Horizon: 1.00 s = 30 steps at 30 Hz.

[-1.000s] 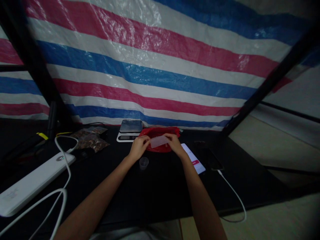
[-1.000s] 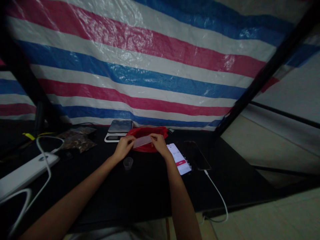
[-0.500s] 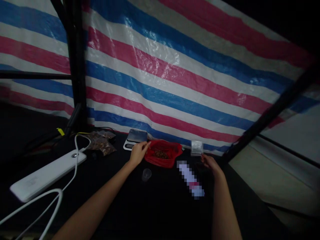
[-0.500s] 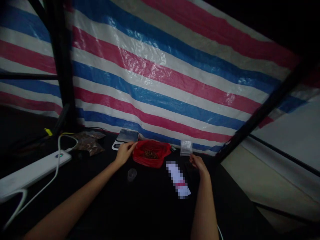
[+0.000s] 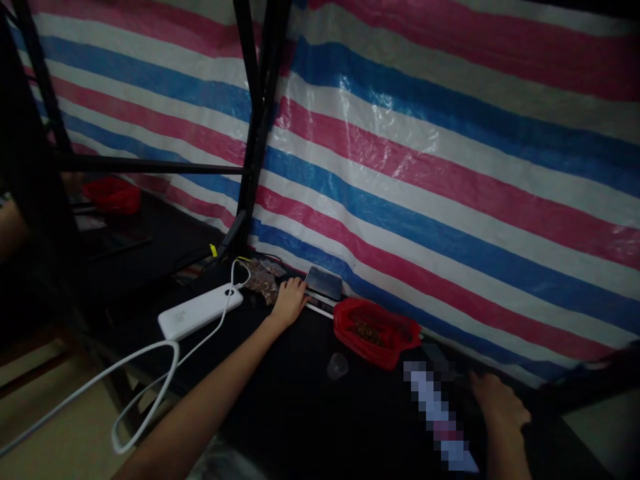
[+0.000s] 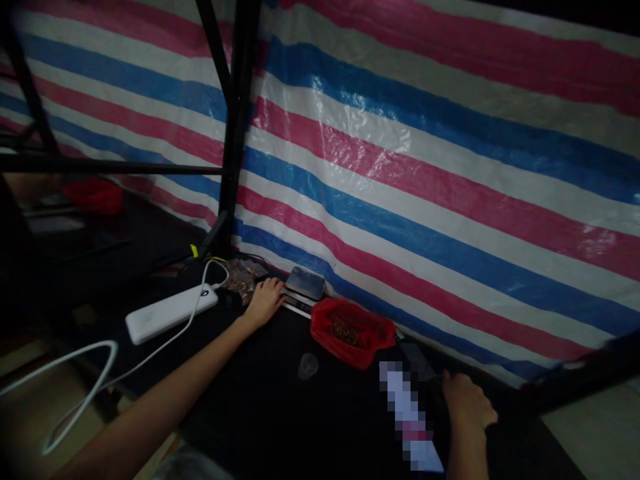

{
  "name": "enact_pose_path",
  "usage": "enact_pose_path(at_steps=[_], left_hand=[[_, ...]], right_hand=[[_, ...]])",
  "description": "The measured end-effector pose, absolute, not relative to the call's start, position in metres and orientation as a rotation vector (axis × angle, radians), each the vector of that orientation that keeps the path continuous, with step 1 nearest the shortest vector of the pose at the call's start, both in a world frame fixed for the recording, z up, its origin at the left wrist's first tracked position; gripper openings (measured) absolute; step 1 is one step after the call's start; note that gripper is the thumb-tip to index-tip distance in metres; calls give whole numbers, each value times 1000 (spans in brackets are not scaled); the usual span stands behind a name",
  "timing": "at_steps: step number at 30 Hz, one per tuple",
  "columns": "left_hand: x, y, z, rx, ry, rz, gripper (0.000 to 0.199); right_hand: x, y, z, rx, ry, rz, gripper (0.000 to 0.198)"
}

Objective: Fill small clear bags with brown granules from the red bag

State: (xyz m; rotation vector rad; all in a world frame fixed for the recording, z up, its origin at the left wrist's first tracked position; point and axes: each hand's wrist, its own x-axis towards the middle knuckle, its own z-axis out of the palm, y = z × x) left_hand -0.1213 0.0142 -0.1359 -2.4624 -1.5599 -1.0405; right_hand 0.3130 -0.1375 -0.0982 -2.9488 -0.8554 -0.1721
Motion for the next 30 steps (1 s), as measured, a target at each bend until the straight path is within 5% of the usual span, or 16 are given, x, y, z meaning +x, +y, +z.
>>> enact_pose_path(at_steps=[4, 9, 12, 16, 20, 25, 30], left_hand=[[-181, 18, -137, -2319, -1671, -892, 35], [-223, 36, -138, -2495, -1908, -937, 30], [-229, 52, -129, -2582, -1935, -1383, 23], [-209, 68, -105, -2388, -1705, -2443, 40], [-144, 61, -94, -2294, -1519, -3073, 47], [-57, 20, -112, -2514, -1370, -3343, 42], [-32, -11, -130, -2920, -1304, -3139, 37]], right_hand=[[319, -137, -110, -2869, -954, -137, 44], [318, -135, -120, -2621, -1041, -6, 36], [320, -135, -122, -2283, -1080, 168, 36], [303, -129, -113, -1798, -981, 239, 51], [232, -112, -95, -1496, -1059, 334, 49], [129, -87, -109, -1265, -1335, 647, 52], [112, -82, -133, -1317, -1203, 684, 43]])
